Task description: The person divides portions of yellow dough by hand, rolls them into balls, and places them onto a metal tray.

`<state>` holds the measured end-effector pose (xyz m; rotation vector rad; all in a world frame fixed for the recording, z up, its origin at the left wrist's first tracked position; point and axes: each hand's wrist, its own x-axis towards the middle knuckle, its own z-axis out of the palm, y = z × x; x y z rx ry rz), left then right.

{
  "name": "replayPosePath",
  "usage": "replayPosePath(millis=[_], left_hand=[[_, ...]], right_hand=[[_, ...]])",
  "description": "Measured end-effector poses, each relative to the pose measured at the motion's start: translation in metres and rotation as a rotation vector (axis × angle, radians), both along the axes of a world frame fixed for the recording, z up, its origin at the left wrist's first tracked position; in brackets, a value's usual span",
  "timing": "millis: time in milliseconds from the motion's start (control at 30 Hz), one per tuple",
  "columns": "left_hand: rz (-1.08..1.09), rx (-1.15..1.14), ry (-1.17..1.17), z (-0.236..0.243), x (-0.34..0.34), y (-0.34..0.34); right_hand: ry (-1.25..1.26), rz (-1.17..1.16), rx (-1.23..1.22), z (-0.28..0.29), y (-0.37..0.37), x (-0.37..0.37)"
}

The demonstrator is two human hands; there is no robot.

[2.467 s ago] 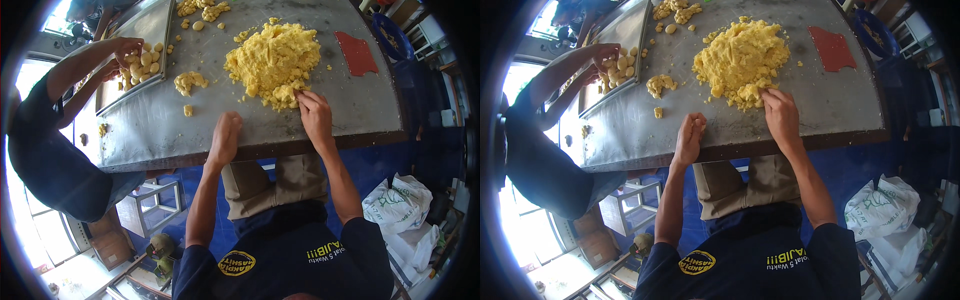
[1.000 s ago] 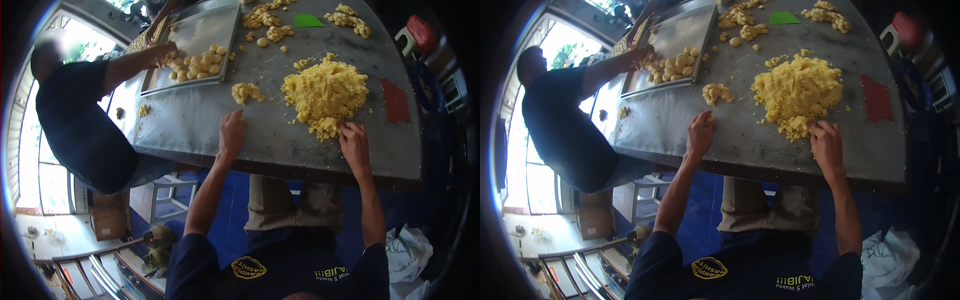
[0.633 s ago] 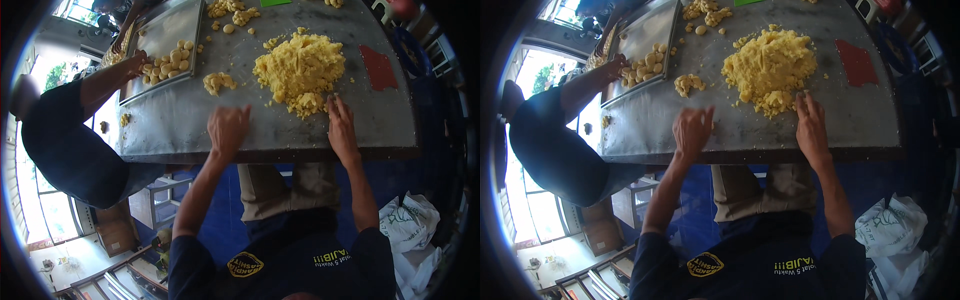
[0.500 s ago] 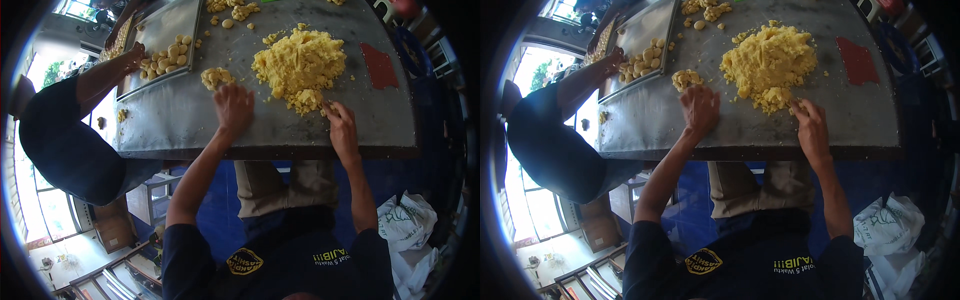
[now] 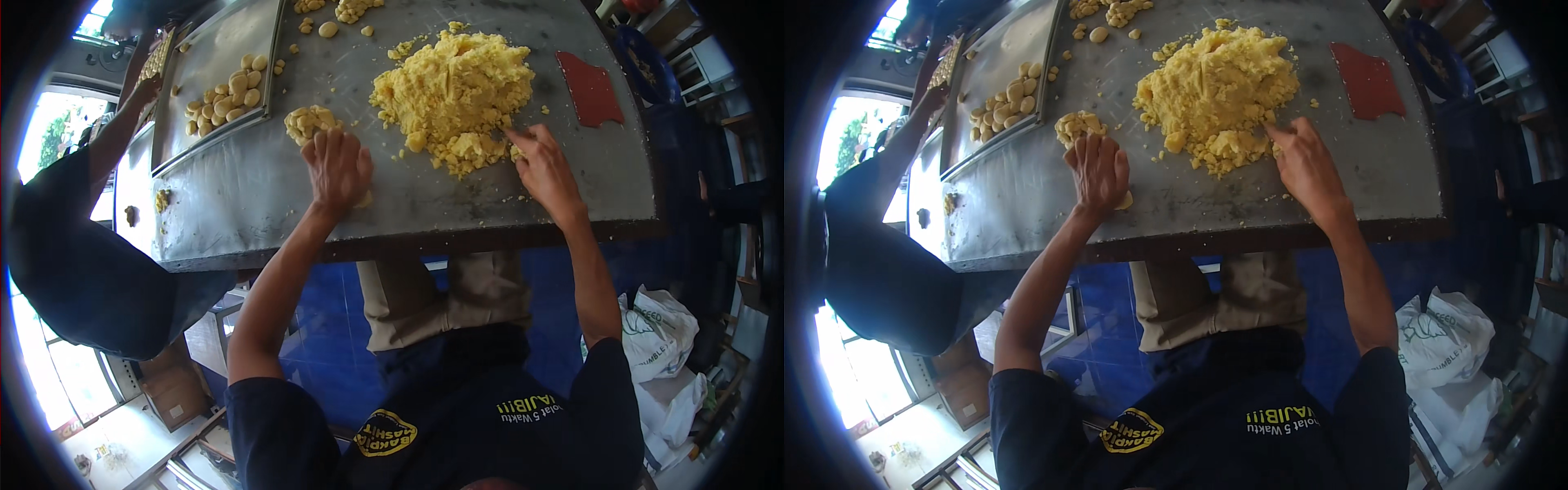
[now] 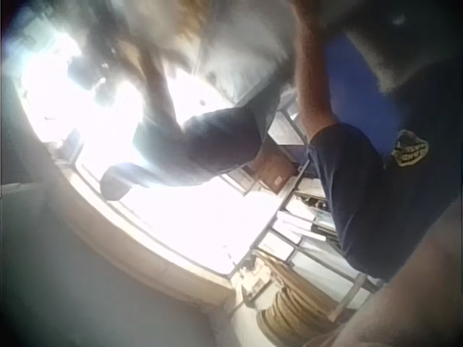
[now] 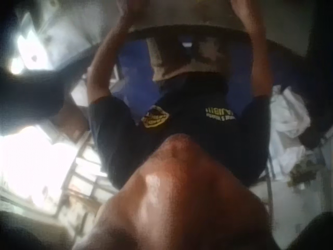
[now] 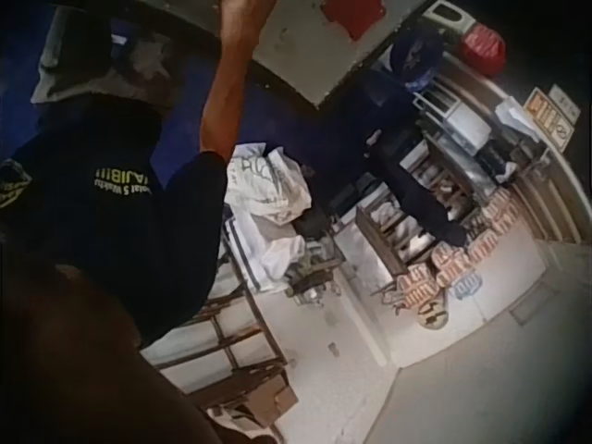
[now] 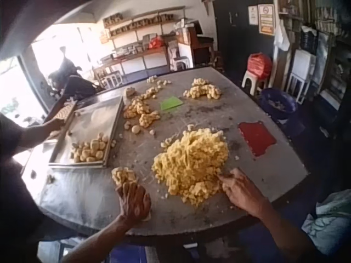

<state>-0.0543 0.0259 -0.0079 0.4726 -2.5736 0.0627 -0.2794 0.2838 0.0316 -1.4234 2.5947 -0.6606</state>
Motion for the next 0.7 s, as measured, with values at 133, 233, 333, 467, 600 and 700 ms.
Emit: replayPosePath(millis=[133, 233, 333, 467, 600, 700], left_hand=[[0.21, -0.217, -0.136, -0.011, -0.001, 0.021], [0.333, -0.029, -0.104, -0.01, -0.004, 0.024], [0.417, -0.019, -0.103, -0.004, 0.005, 0.035], [0.382, 0.07, -0.186, 0.004, 0.043, 0.075], [0.471, 0.405, -0.157, 0.018, 0.045, 0.081], [0.413, 0.509, 0.063, 0.013, 0.045, 0.08]], right_hand=[[0.103, -0.04, -0.028, -0.011, 0.018, 0.016], [0.124, -0.025, -0.03, -0.02, 0.025, 0.045], [0.143, 0.032, -0.034, -0.023, 0.04, 0.064], [0.126, 0.021, -0.217, -0.025, 0.048, 0.038], [0.147, -0.028, -0.291, -0.013, 0.018, 0.018], [0.097, 0.034, -0.212, -0.014, -0.001, 0.005]])
